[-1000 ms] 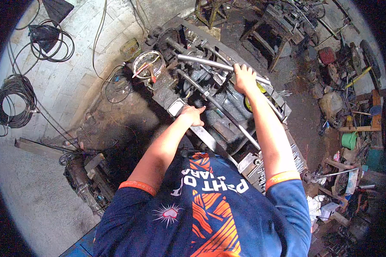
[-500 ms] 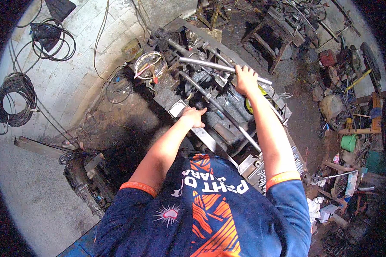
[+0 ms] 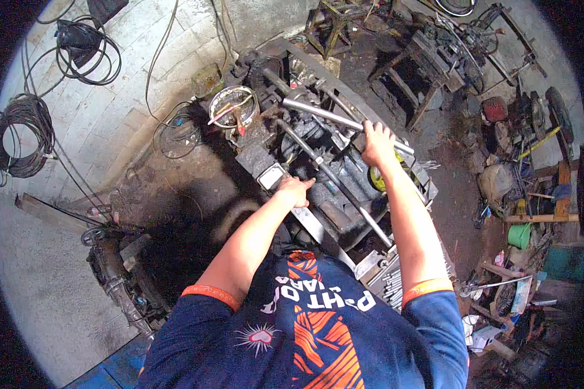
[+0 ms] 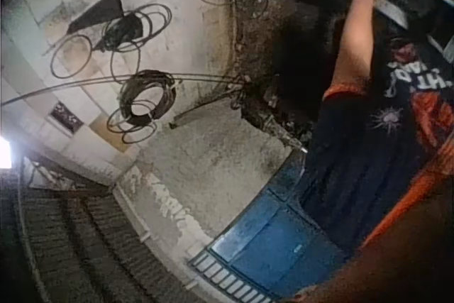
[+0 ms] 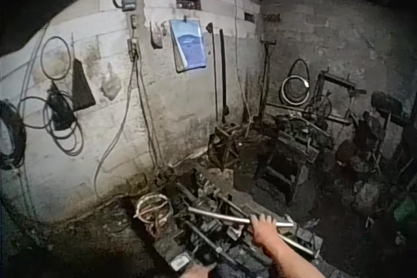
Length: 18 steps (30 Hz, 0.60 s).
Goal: The person removes a bent metal pipe from a bending machine, applies lubricant from a bowl onto the machine rod using a brush, and places another metal pipe into the machine to bend it.
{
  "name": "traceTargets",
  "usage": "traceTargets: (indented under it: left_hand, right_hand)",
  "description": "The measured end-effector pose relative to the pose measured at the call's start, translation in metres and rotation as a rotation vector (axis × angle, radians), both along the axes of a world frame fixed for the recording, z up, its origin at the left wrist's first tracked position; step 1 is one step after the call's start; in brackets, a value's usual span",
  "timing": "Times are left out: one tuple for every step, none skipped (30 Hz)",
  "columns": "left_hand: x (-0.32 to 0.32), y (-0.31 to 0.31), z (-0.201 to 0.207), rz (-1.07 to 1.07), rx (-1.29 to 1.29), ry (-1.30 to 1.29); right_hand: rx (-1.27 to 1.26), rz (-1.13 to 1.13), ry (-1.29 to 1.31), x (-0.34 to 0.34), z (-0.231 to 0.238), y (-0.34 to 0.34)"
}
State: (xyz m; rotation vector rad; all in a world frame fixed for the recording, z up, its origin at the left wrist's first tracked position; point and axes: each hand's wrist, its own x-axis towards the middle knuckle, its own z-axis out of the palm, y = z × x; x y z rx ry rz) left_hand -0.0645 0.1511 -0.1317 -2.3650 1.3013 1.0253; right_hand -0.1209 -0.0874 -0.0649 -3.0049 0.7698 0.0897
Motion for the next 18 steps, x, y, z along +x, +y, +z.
traceTargets:
  left_hand:
    - [0.0,0.003,-0.002,0.007,-0.029,-0.008]
    - [0.005,0.0,-0.005,0.002,-0.019,0.009]
    - [0.008,-0.003,-0.001,-0.005,-0.007,0.028]
    - [0.009,0.0,-0.013,-0.044,-0.04,-0.005]
    - [0.01,0.003,-0.018,-0.046,-0.038,-0.003]
    - [0.012,0.001,-0.017,-0.05,-0.029,0.016]
    - [0.012,-0.002,-0.016,-0.056,-0.02,0.036]
    - [0.01,-0.004,-0.015,-0.046,-0.014,0.014]
    - [0.01,-0.006,-0.016,-0.055,-0.015,0.017]
    - [0.011,-0.008,-0.018,-0.039,-0.011,0.046]
    - [0.013,-0.009,-0.02,-0.024,-0.007,0.075]
    - [0.013,-0.008,-0.022,-0.035,-0.012,0.083]
    - [0.016,-0.007,-0.025,-0.046,-0.011,0.089]
    - [0.018,-0.007,-0.028,-0.061,-0.005,0.094]
    - [0.02,-0.008,-0.026,-0.082,0.0,0.1]
    - [0.022,-0.01,-0.025,-0.109,0.008,0.111]
    - [0.026,-0.013,-0.024,-0.124,0.01,0.118]
    - [0.03,-0.016,-0.022,-0.119,0.043,0.16]
  right_hand:
    - [0.0,0.004,0.0,0.003,0.003,0.0]
    - [-0.001,0.005,0.006,0.005,0.007,-0.002]
    - [0.0,0.003,0.013,0.006,0.009,-0.002]
    - [0.007,0.0,0.004,0.006,0.01,0.0]
    - [0.009,-0.002,0.006,0.008,0.01,0.003]
    - [0.008,-0.01,0.026,0.008,0.01,0.002]
    - [0.007,-0.02,0.046,0.009,0.011,0.002]
    - [0.021,-0.041,0.074,0.009,0.011,0.002]
    - [0.02,-0.051,0.076,0.009,0.01,0.002]
    - [-0.002,-0.054,0.075,0.009,0.007,0.001]
    - [-0.023,-0.059,0.074,0.008,0.005,0.001]
    - [-0.012,-0.071,0.095,0.009,0.011,0.007]
    - [-0.011,-0.082,0.101,0.011,0.013,0.009]
    - [-0.016,-0.09,0.101,0.013,0.014,0.01]
    - [-0.023,-0.104,0.1,0.013,0.014,0.01]
    - [-0.027,-0.111,0.118,0.012,0.011,0.009]
    - [-0.026,-0.126,0.125,0.011,0.008,0.008]
    - [-0.044,-0.129,0.112,0.012,0.007,0.009]
